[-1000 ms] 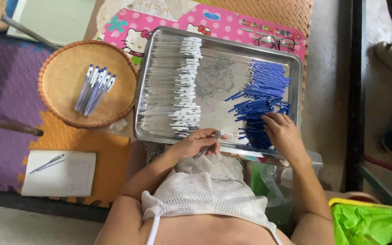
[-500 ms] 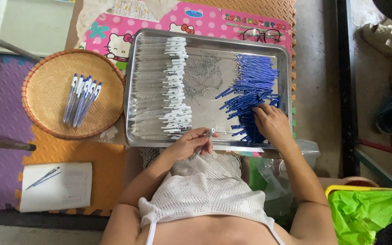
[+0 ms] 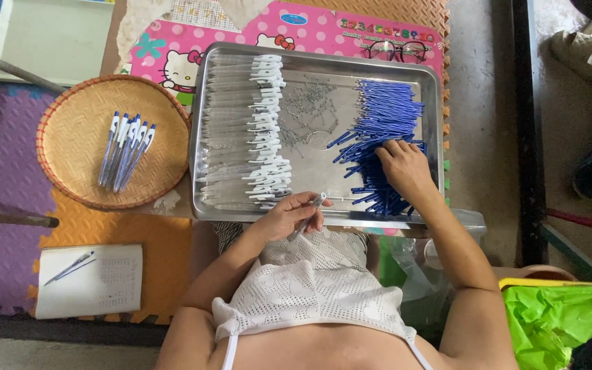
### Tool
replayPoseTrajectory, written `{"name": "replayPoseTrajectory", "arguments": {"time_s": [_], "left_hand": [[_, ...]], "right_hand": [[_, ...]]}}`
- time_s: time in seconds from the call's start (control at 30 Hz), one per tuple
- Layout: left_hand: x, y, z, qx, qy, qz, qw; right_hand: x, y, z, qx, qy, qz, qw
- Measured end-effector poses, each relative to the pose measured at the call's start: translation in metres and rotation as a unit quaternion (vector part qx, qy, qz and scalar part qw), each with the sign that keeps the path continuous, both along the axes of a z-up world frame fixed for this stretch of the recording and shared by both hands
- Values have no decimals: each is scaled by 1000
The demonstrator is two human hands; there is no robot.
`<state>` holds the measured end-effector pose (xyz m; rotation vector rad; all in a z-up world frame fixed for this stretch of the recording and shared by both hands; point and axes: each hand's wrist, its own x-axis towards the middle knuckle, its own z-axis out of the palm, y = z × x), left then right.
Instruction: Assembling ballpoint pens by inserting ink refills into pen barrels and organizing them in a tray.
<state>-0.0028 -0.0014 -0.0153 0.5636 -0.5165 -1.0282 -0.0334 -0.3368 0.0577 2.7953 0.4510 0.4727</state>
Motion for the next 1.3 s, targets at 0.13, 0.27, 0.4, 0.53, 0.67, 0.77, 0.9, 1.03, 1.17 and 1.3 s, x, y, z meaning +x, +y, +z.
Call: {"name": "replayPoseTrajectory", "arguments": {"time_s": [0.13,0.27,0.4,0.53,0.67,0.77,0.9,1.03,1.17,1.3], "left_hand": [[1,-1,0,-3,-5,1,1000],[-1,-1,-2,-3,-1,-1,1000],[1,-2,-2,-3,-1,0,1000],[0,-1,6,3,5,4,1000],[-1,-2,4,7,27,24,999],[5,-6,2,28,24,52,998],[13,-10,16,28,21,145,989],[9,-5,47,100,-75,252,959],[8,-4,58,118,-92,277,949],[9,-7,61,115,-124,286,943]], "right_hand": [[0,-1,2,3,-9,6,1000],[-3,-1,4,18,-1,5,1000],[-3,4,21,17,-33,14,999],[-12,16,42,155,-32,4,987],[-22,52,73,427,37,16,903],[-23,71,79,537,57,44,841],[-23,88,67,492,84,143,855],[-25,119,100,474,93,174,858],[-29,116,81,538,107,183,816],[-26,109,46,698,124,183,681]]}}
